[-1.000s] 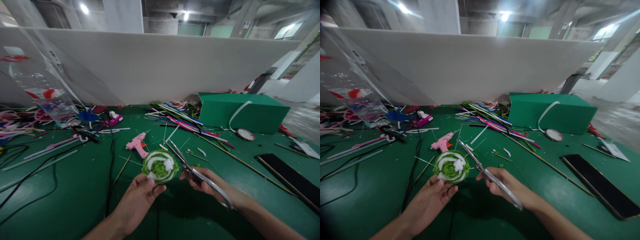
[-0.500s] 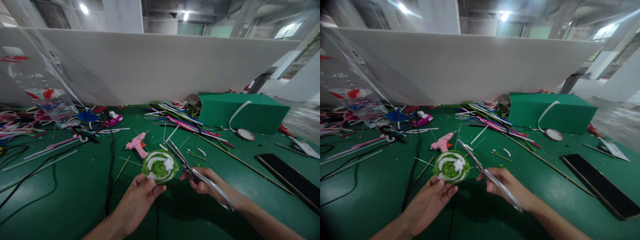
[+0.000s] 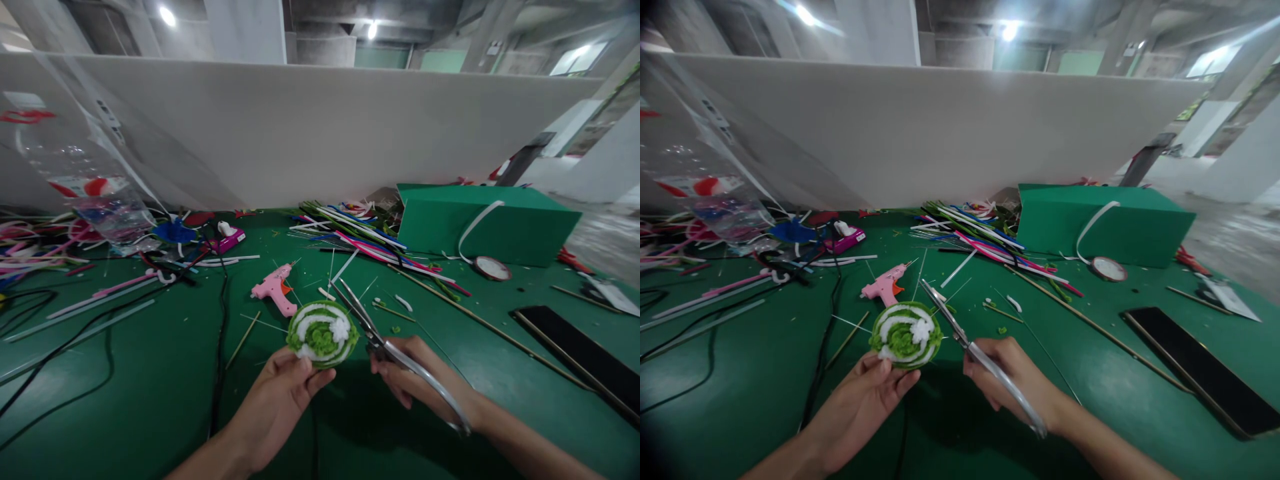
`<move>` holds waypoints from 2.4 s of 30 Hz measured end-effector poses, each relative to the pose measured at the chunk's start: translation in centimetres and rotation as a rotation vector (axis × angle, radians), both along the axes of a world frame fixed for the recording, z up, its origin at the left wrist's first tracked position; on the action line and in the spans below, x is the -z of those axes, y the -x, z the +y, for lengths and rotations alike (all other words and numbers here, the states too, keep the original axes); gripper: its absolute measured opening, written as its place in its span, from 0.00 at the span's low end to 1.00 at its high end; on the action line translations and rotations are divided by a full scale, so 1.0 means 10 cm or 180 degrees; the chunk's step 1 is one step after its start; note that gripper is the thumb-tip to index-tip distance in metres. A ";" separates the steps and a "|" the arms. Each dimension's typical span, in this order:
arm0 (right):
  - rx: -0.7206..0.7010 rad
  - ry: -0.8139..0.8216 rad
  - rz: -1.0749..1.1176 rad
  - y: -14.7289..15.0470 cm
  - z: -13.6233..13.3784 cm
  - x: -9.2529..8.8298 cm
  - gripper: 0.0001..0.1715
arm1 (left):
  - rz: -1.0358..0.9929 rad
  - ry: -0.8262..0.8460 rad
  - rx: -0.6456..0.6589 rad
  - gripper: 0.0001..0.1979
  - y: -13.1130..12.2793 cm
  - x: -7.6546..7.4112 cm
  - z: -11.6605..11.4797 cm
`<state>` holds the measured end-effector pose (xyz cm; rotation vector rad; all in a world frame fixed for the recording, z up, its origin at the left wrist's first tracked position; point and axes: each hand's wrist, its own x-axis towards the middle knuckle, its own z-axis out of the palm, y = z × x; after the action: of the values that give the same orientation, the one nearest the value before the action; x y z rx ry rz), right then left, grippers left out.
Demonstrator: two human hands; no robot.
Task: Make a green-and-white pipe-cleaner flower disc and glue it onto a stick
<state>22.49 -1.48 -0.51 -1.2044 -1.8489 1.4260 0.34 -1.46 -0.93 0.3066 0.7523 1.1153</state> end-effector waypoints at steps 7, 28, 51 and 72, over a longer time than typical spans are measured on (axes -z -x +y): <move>0.0111 -0.0008 0.0143 0.02 -0.04 0.07 0.14 | 0.0004 -0.0024 -0.0017 0.07 -0.01 0.02 -0.01; 0.1109 0.0131 0.1082 -0.05 0.13 0.15 0.20 | 0.0310 -0.0114 0.0196 0.05 0.00 0.02 -0.01; 0.1116 0.0979 0.2540 0.00 0.14 0.15 0.12 | 0.1252 -0.0271 0.0918 0.10 -0.01 0.00 -0.11; 0.1869 0.0859 0.2942 -0.06 0.22 0.10 0.12 | 0.0653 0.0048 0.0537 0.12 0.04 0.04 -0.05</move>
<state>23.14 0.72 -1.49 -0.8492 -0.6330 1.5147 -0.10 -1.96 -1.30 0.4682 0.8985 0.9269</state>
